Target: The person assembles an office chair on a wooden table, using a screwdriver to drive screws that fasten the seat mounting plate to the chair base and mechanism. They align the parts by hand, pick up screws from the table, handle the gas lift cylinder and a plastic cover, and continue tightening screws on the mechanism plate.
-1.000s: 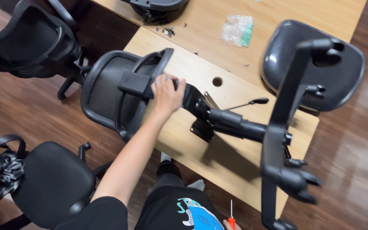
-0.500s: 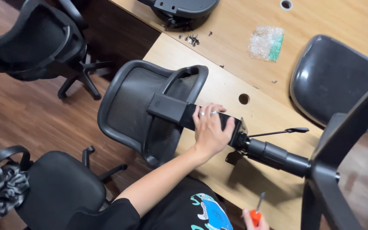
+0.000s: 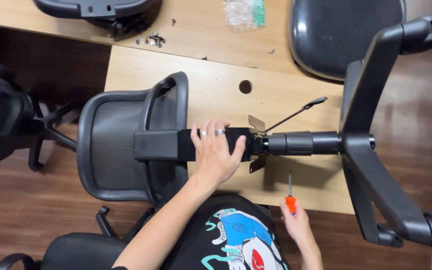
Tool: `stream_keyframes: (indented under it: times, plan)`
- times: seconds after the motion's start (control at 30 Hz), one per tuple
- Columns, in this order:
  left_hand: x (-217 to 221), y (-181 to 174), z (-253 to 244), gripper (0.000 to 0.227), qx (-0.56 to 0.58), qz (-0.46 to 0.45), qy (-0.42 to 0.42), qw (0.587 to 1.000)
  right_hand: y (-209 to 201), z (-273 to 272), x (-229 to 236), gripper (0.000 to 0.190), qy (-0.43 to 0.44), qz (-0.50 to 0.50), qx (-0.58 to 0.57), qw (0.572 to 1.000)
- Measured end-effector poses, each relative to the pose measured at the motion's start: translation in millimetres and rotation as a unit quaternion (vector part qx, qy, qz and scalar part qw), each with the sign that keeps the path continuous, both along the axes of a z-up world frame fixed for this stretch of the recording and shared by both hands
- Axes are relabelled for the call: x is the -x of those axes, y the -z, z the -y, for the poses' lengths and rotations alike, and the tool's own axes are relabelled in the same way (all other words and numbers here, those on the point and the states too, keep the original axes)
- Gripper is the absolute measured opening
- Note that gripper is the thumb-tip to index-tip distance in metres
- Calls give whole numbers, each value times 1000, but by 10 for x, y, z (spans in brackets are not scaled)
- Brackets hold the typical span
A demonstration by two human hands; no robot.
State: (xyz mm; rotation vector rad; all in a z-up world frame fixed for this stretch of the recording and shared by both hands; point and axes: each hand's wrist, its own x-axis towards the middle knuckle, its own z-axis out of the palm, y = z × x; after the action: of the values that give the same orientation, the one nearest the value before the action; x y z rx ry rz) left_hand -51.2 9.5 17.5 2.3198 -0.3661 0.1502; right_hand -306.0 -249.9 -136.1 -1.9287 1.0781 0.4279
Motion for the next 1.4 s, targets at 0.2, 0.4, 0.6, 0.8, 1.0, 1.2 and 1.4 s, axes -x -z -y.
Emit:
stream_keyframes:
  times: [0.2,0.4,0.6,0.8,1.0,1.2,1.4]
  plan:
    - [-302,-18,-182,46,-6,-23,74,997,-703,-112,-116,34,-34,103,23,994]
    - [-349,-49,-155,40,-11,-35,83,996,-805,-336,-587,34,26,220,46,974]
    - [-356,-151,-130,36,-13,-59,89,994,70,-188,-148,41,-43,84,69,993]
    - [-450,-191,87,46,-40,-113,136,983,-705,-400,-362,41,-20,6,29,999]
    - [-641,92,1287,62,-96,-69,429,895,-686,-219,-451,38,-11,21,-32,999]
    - [-827,546,1720,76,-302,-267,498,768,492,107,-141,43,-95,7,118,988]
    - [-639,504,1540,90,-233,-89,449,858,1336,234,-525,43,17,-53,130,990]
